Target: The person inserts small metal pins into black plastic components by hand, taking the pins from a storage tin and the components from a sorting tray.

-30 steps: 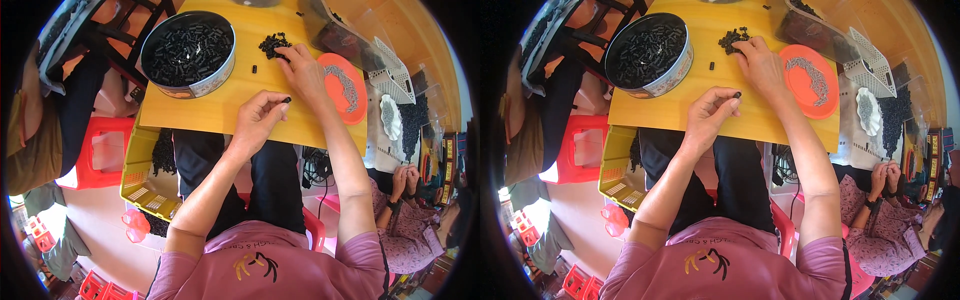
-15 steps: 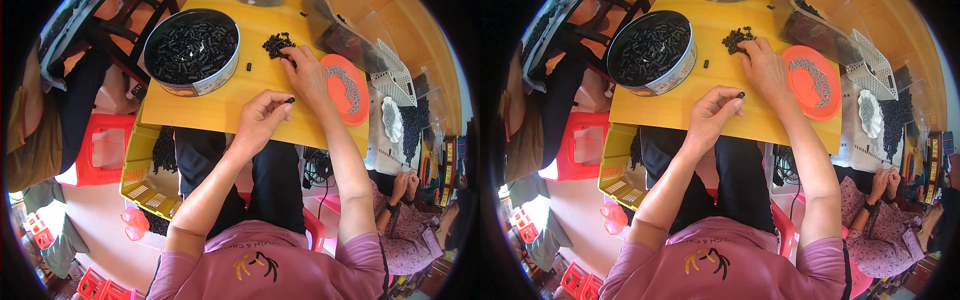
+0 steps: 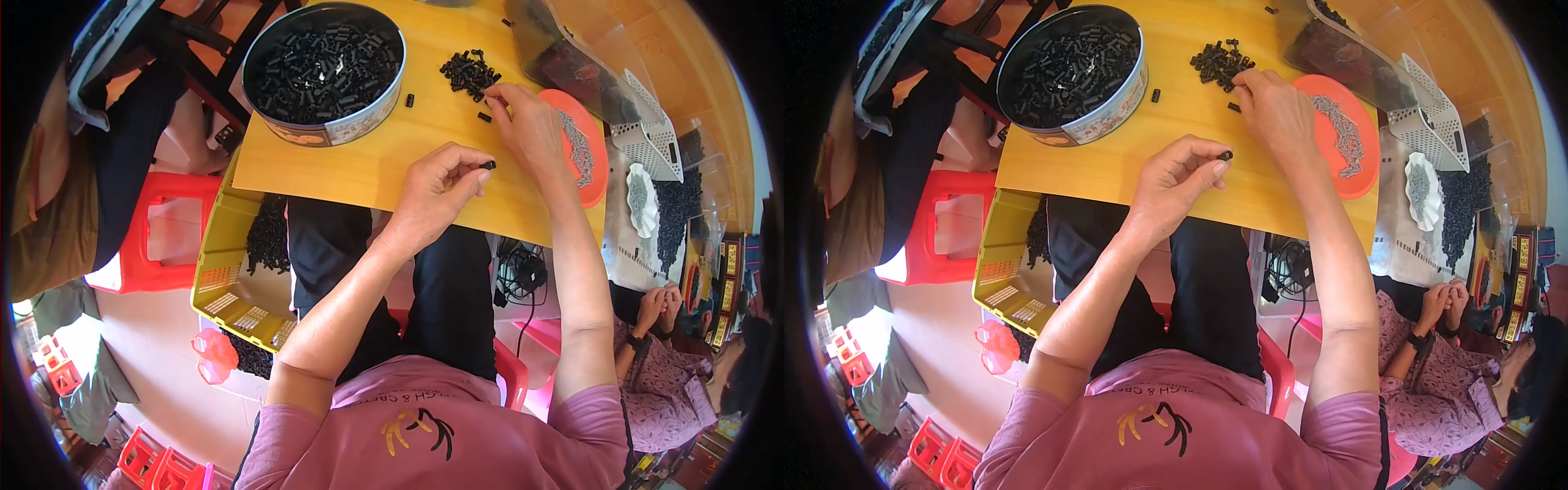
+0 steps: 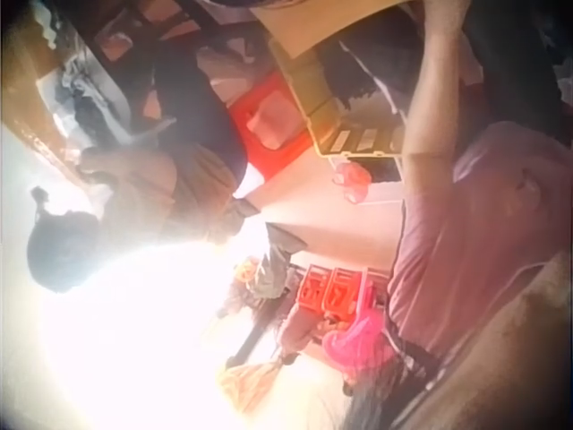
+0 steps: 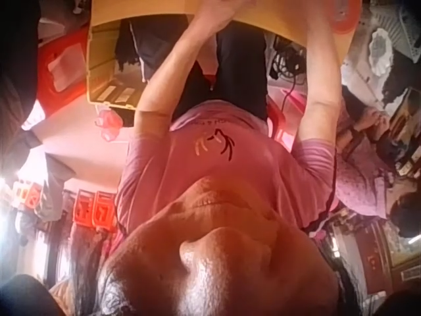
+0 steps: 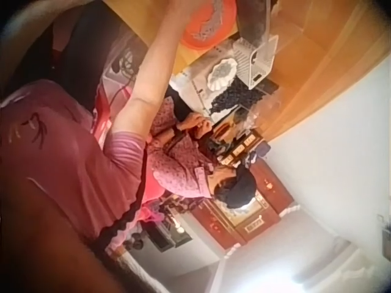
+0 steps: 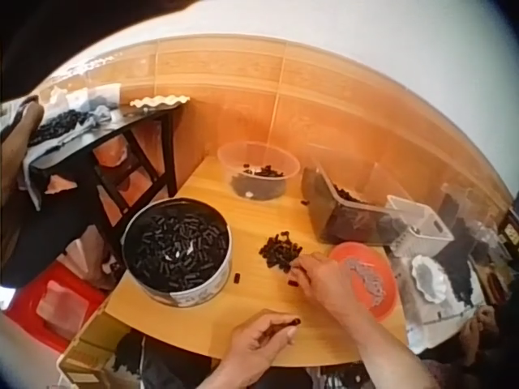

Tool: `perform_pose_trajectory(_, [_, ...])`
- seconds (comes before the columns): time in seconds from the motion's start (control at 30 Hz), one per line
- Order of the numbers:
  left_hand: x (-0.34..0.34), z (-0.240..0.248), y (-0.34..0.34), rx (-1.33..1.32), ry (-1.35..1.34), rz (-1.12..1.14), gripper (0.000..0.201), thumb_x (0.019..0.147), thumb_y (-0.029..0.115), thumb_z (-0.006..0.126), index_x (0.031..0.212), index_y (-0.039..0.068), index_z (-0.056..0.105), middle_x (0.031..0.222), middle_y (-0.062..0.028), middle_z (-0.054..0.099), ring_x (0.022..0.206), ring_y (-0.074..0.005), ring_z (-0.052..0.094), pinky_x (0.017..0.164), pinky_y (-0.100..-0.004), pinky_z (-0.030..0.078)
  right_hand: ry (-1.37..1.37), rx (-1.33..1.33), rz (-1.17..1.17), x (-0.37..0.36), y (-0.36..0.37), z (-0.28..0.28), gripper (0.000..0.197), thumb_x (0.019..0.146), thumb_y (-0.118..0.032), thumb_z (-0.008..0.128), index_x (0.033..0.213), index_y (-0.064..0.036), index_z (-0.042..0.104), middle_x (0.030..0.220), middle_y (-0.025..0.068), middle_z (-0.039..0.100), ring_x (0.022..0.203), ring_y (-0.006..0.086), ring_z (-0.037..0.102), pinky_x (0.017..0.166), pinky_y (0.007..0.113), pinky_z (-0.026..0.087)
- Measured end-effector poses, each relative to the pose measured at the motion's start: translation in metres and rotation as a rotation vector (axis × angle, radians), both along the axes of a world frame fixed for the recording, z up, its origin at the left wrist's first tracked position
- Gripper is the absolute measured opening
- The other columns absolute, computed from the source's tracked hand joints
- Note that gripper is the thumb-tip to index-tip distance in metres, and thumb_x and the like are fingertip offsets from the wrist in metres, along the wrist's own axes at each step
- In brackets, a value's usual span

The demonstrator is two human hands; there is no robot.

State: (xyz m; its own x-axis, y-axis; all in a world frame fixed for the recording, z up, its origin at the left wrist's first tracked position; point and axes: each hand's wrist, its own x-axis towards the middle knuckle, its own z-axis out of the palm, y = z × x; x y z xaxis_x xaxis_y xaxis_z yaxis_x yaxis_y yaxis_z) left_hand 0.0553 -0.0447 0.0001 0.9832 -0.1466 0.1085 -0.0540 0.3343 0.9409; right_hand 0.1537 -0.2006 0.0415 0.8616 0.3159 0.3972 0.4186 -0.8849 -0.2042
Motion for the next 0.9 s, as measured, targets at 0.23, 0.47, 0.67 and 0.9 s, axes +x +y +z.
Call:
perform_pose_trajectory(0.23, [0.000, -0.002, 0.001, 0.168, -0.102, -0.023, 0.014, 0.091, 0.005, 0.063, 0.103, -0.001, 0.064, 0.091, -0.0033, 0.062, 0.079, -0.0097, 0.061, 0.074, -0.0240, 0.048, 0.035, -0.048, 0.026, -0.012, -0.005, 0.020, 0.014, 0.089, -0.017, 0.061, 0.094, -0.0070, 0.069, 0.089, 0.0127, 0.068, 0.076, 0.0338, 0.066, 0.065, 0.044, 0.052])
perform_pose_trajectory(0.47, [0.002, -0.002, 0.001, 0.459, -0.425, -0.019, 0.014, 0.086, 0.004, 0.065, 0.100, 0.002, 0.066, 0.103, -0.0107, 0.065, 0.097, -0.0247, 0.061, 0.085, -0.0338, 0.049, 0.009, -0.117, -0.023, -0.001, -0.011, 0.018, 0.015, 0.088, -0.017, 0.061, 0.096, -0.0077, 0.070, 0.090, 0.0120, 0.068, 0.078, 0.0339, 0.066, 0.067, 0.044, 0.052])
perform_pose_trajectory(0.67, [-0.002, 0.001, -0.005, 0.670, -0.552, -0.072, 0.014, 0.084, 0.009, 0.065, 0.098, 0.005, 0.066, 0.121, -0.0077, 0.064, 0.122, -0.0310, 0.050, 0.103, -0.0440, 0.038, 0.007, -0.144, -0.045, 0.008, -0.018, 0.016, 0.015, 0.087, -0.017, 0.061, 0.095, -0.0087, 0.071, 0.089, 0.0114, 0.068, 0.081, 0.0333, 0.066, 0.069, 0.044, 0.052])
perform_pose_trajectory(0.9, [-0.003, 0.002, -0.010, 0.769, -0.564, -0.003, 0.014, 0.084, 0.012, 0.066, 0.096, 0.005, 0.066, 0.124, -0.0086, 0.062, 0.126, -0.0328, 0.047, 0.107, -0.0457, 0.033, 0.064, -0.158, -0.005, 0.008, -0.012, 0.015, 0.015, 0.086, -0.016, 0.062, 0.095, -0.0086, 0.071, 0.088, 0.0111, 0.068, 0.083, 0.0325, 0.066, 0.070, 0.044, 0.052])
